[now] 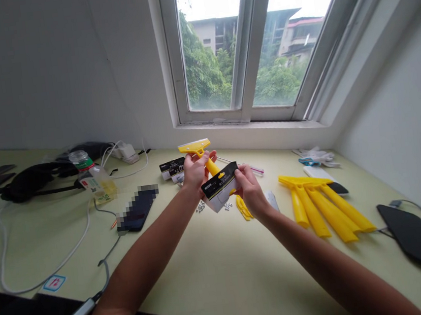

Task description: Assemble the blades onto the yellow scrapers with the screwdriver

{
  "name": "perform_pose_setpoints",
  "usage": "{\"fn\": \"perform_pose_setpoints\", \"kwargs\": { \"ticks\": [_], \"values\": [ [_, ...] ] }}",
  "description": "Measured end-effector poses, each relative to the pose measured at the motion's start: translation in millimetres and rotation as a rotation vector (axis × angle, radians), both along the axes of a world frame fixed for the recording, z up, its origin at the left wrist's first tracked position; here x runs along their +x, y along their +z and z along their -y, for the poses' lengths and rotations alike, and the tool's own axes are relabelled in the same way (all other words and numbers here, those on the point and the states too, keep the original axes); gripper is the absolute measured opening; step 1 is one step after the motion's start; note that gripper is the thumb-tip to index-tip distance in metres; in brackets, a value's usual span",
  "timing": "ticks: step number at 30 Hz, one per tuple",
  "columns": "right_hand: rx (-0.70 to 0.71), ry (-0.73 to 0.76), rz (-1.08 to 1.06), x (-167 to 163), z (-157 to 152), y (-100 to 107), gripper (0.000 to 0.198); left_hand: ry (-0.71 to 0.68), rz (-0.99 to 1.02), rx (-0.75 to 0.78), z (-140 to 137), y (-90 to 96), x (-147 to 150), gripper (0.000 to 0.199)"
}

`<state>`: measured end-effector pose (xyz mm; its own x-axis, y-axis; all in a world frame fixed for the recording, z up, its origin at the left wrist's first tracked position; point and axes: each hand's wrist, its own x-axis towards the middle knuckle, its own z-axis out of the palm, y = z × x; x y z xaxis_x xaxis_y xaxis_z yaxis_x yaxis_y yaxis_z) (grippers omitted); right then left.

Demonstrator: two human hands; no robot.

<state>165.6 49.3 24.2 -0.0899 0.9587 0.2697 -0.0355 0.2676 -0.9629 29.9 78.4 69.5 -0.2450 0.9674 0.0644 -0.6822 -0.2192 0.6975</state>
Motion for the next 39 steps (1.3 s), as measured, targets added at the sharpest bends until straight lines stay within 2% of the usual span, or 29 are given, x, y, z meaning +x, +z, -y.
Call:
{"fn": "perform_pose_setpoints", "kwargs": {
  "ticks": [4, 6, 10, 14, 18, 22, 24, 26, 29, 34, 39],
  "values": [
    [-0.042, 0.228, -0.087, 4, 3, 5, 0.033, 0.025, -0.019, 0.07, -5, -3.9, -4, 0.028],
    [-0.092, 0.286, -0.072, 6, 3, 8, 0.036, 0.005, -0.031, 0.066, -7, -4.5, -9, 0.028],
    [-0.194, 0.249, 0.034, 10, -2, 8, 0.04, -0.121, -0.068, 0.057, -9, -5.2, -15, 0.028],
    [-0.17, 0.177, -0.072, 12, -7, 3, 0.043, -0.231, -0.125, 0.1, -9, -5.8, -17, 0.027],
    [-0.175, 0.098, -0.184, 13, -7, 4, 0.041, -0.204, -0.203, 0.103, -11, -6.2, -20, 0.03],
    [-0.232, 0.258, -0.262, 13, 1, 12, 0.033, -0.14, -0.19, 0.065, -13, -6.1, -21, 0.035],
    [-0.228, 0.322, -0.282, 15, 3, 15, 0.038, -0.133, -0.181, 0.048, -13, -5.5, -21, 0.036],
    [-0.229, 0.318, -0.282, 16, 4, 16, 0.045, -0.142, -0.185, 0.046, -14, -5.0, -22, 0.036],
    [-0.253, 0.276, -0.329, 17, 1, 13, 0.046, -0.161, -0.234, 0.079, -14, -5.7, -26, 0.039],
    [-0.228, 0.262, -0.486, 15, -2, 7, 0.042, -0.369, -0.438, 0.105, -10, -9.2, -25, 0.043],
    [-0.204, 0.17, -0.53, 16, -4, 8, 0.043, -0.468, -0.54, 0.137, -6, -8.9, -19, 0.042]
  ]
}}
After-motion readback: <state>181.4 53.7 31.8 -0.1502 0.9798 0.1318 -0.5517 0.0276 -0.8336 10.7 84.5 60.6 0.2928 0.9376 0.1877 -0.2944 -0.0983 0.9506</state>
